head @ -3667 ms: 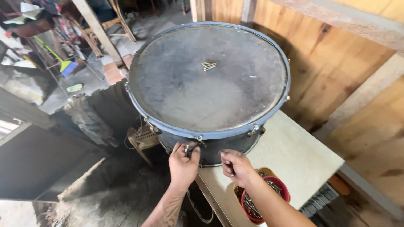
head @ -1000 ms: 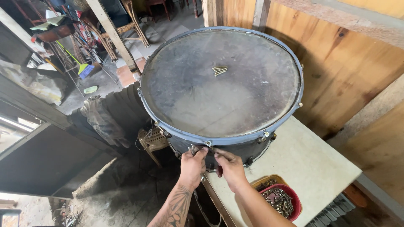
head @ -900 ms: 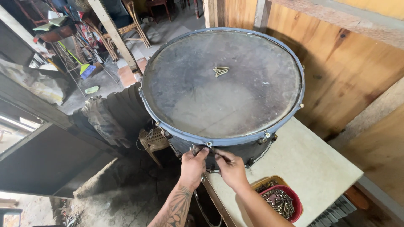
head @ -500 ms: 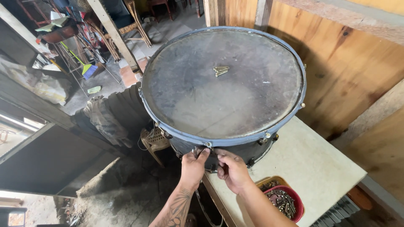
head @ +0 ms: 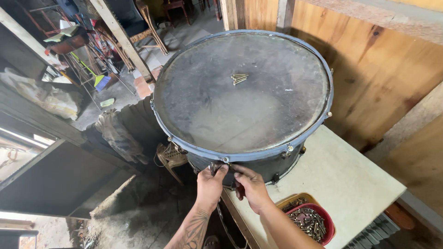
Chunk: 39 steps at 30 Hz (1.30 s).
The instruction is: Repairing a drum by inserting and tightening screws on the rim using a wrench
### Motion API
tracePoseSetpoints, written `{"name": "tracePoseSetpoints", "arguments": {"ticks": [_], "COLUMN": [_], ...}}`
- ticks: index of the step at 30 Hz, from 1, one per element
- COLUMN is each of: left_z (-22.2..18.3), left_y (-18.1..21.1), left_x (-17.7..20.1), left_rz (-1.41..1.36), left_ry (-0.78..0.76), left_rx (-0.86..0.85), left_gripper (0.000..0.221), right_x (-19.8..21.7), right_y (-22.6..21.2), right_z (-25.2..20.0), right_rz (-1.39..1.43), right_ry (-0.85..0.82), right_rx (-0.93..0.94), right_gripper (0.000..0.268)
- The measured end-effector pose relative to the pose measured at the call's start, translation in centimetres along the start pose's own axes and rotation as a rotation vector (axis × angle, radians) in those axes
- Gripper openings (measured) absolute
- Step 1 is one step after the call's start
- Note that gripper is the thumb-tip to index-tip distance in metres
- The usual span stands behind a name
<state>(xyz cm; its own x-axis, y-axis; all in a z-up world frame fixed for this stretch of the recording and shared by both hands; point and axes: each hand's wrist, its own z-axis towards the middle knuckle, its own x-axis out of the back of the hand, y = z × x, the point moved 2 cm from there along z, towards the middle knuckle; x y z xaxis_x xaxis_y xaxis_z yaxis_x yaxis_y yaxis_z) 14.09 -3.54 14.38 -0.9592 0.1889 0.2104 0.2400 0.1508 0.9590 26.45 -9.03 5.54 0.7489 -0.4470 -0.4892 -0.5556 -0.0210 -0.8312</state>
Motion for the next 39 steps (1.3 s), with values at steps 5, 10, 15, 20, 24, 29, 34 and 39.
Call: {"name": "tracePoseSetpoints", "arguments": {"ticks": [5, 10, 15, 20, 24, 29, 34, 39], "left_z": [-0.5, -0.8, -0.7, -0.5, -0.3, 0.0, 0.3, 0.2], "left_y": [0.4, 0.7, 1.1, 0.2, -0.3, -0.7, -1.7, -1.9], "left_x": [0.1, 0.0, -0.7, -1.6, -1.6, -2.0, -2.4, -2.6], "left_rz": [0.012, 0.214, 0.303, 0.336, 0.308, 0.341, 0.302, 0.340], "left_ry": [0.002, 0.166, 0.293, 0.362, 0.414, 0.459, 0.470, 0.436], "left_rx": [-0.051, -0.443, -0.741, -0.896, -0.928, -0.932, -0.874, -0.836], "left_gripper": [0.013, 0.012, 0.017, 0.012, 0.014, 0.015, 0.015, 0.016], "right_x": [-0.1, -0.7, -0.5, -0.8, -1.0, -1.1, -0.8, 0.0], "right_y": [0.3, -0.9, -0.8, -1.0, -1.7, -1.7, -1.4, -0.1], "right_z": [0.0, -0.7, -0.6, -0.8, -1.2, -1.2, -0.8, -0.3], "right_rz": [0.062, 0.167, 0.180, 0.186, 0.172, 0.148, 0.139, 0.091], "right_ry": [-0.021, -0.071, -0.053, -0.127, -0.112, -0.127, -0.122, -0.121], "right_rx": [0.001, -0.050, -0.087, -0.047, -0.052, -0.026, -0.042, 0.016], "right_gripper": [0.039, 0.039, 0.042, 0.038, 0.041, 0.036, 0.028, 0.039]}}
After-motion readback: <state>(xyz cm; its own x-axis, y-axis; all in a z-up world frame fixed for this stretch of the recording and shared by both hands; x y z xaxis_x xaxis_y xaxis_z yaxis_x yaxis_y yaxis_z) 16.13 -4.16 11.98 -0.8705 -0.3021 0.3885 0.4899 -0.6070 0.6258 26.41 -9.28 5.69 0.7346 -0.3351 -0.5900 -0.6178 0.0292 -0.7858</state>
